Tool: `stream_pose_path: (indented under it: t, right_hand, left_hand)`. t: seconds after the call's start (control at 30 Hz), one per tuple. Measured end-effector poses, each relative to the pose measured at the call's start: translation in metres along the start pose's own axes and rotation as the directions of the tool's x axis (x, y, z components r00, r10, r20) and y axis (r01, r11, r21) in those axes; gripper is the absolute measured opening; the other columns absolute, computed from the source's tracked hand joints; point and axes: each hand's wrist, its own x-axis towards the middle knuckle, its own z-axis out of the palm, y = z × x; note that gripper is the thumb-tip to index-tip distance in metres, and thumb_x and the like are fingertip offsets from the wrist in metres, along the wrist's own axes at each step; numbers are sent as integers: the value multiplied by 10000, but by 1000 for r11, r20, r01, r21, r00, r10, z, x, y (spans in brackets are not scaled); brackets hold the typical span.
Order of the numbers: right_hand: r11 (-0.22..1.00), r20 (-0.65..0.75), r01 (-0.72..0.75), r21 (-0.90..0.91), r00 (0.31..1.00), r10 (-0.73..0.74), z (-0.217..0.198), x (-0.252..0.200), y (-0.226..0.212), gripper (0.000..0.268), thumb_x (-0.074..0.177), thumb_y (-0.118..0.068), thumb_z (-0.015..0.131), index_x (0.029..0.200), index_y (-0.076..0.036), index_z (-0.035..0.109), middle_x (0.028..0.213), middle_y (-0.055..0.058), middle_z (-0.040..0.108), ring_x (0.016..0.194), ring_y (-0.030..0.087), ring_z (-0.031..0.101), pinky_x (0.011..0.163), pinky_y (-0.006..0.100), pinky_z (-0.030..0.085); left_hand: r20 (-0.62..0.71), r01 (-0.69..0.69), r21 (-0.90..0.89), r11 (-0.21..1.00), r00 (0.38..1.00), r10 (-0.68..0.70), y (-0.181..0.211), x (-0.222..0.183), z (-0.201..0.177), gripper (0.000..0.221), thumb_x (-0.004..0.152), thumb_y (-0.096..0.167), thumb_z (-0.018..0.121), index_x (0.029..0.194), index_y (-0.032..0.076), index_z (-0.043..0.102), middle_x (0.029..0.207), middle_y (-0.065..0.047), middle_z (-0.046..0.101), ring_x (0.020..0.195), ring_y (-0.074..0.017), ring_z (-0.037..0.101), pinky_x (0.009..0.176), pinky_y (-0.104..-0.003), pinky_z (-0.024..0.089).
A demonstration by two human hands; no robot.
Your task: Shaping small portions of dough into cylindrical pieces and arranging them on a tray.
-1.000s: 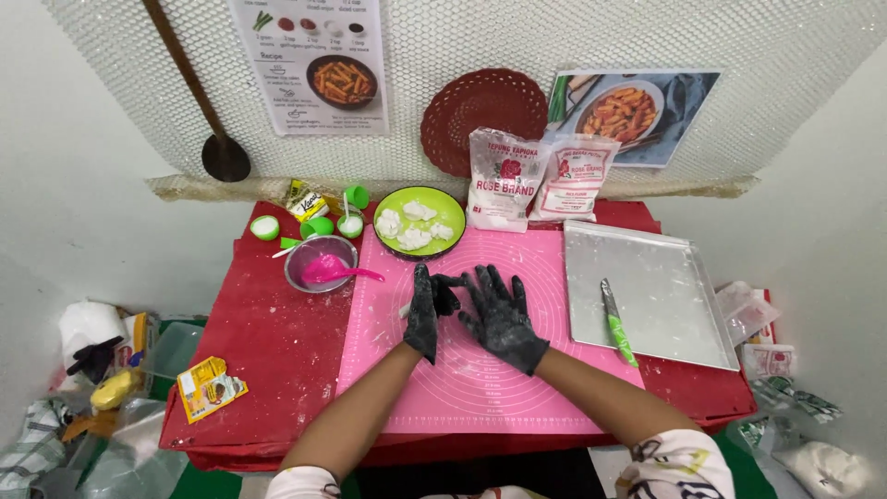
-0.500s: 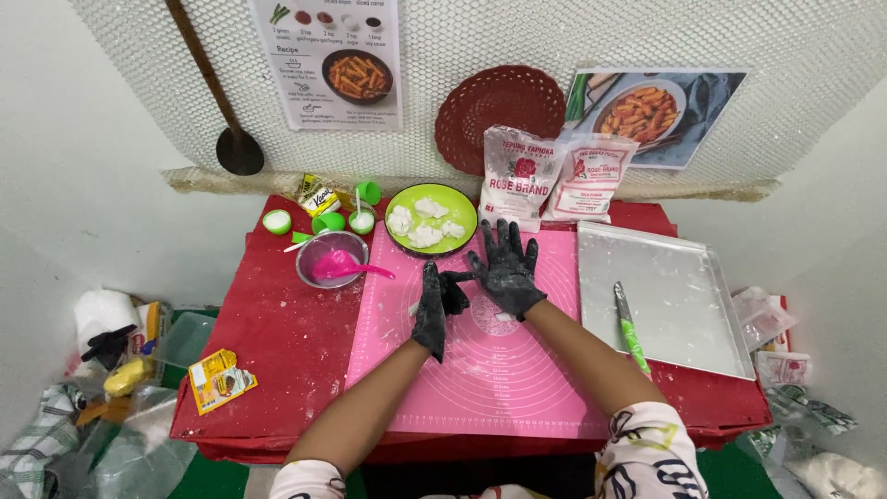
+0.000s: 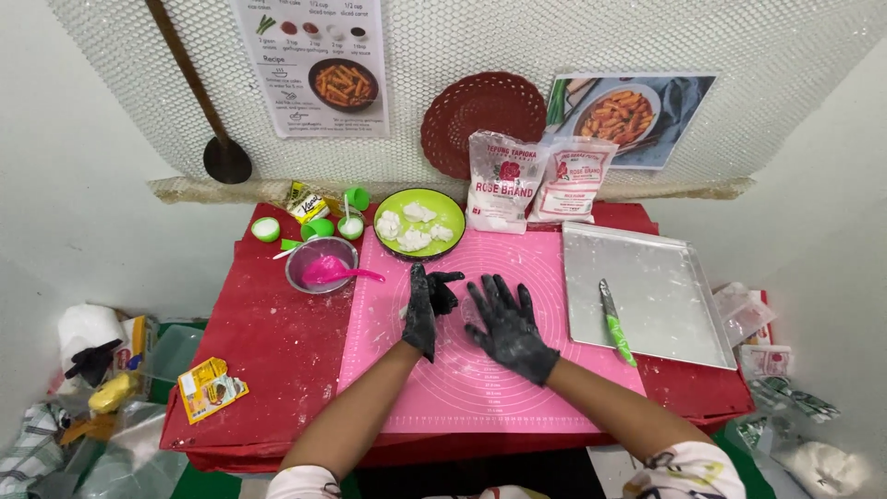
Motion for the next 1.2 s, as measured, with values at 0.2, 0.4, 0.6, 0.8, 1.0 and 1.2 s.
stream_pose_path:
  t: [0.2,0.4,0.6,0.8,1.0,1.2]
  right_hand:
    - [989,-13,121,80,993,-120,21,-51,13,743,1010,-627,352,1654,-317,148,1711,14,163,1565,228,123,1188,558,86]
    - [959,-353,273,74,907,-231,24,-63,16,686,1057,-424,472,1642,-171,220,1703,70,238,1580,234,205,1269,481,82]
    - [990,-39,136,41,990,-134,11,-27,4,763,1004,-628,396,1641,-257,200,1679,71,246,1550,277,190,1195,571,120]
    - [999,-62,46,19,997,-45,42,39,9,748,1016,-674,287,1649,-300,147,1708,44,185,1573,257,139,1221,568,66]
    - [995,-38,-89,40,995,91,52,85,22,718,1035,-676,214,1660,-342,101,1714,36,167,1581,248,115,1229,567,62]
    - [984,30,-158,81,987,156,77,96,29,719,1031,-686,202,1661,-362,78,1728,28,122,1591,245,72,1243,555,37]
  left_hand:
    - [227,19,-127,992,974,10,-14,15,-11,853,969,657,269,1250,2,737,574,-182,690,450,-185,676,403,-223,533]
    - [111,42,-118,992,993,-28,30,-21,9,915,1010,662,161,1119,2,786,593,-98,659,536,-164,562,543,-268,418]
    - [204,0,-165,986,978,34,-9,9,-8,834,946,619,330,1261,-52,712,581,-213,681,446,-198,666,403,-245,533]
    - [-335,23,-388,921,928,-164,18,-19,25,563,902,533,668,975,-14,782,775,-239,763,648,-356,761,617,-459,641]
    - [-216,109,-590,800,934,-286,24,-16,23,535,1018,325,573,1030,-142,313,775,-313,679,728,-503,709,645,-462,625]
    - [86,129,-276,953,990,-109,-11,13,-9,726,960,503,407,1234,-104,699,644,-290,680,492,-377,686,399,-426,562]
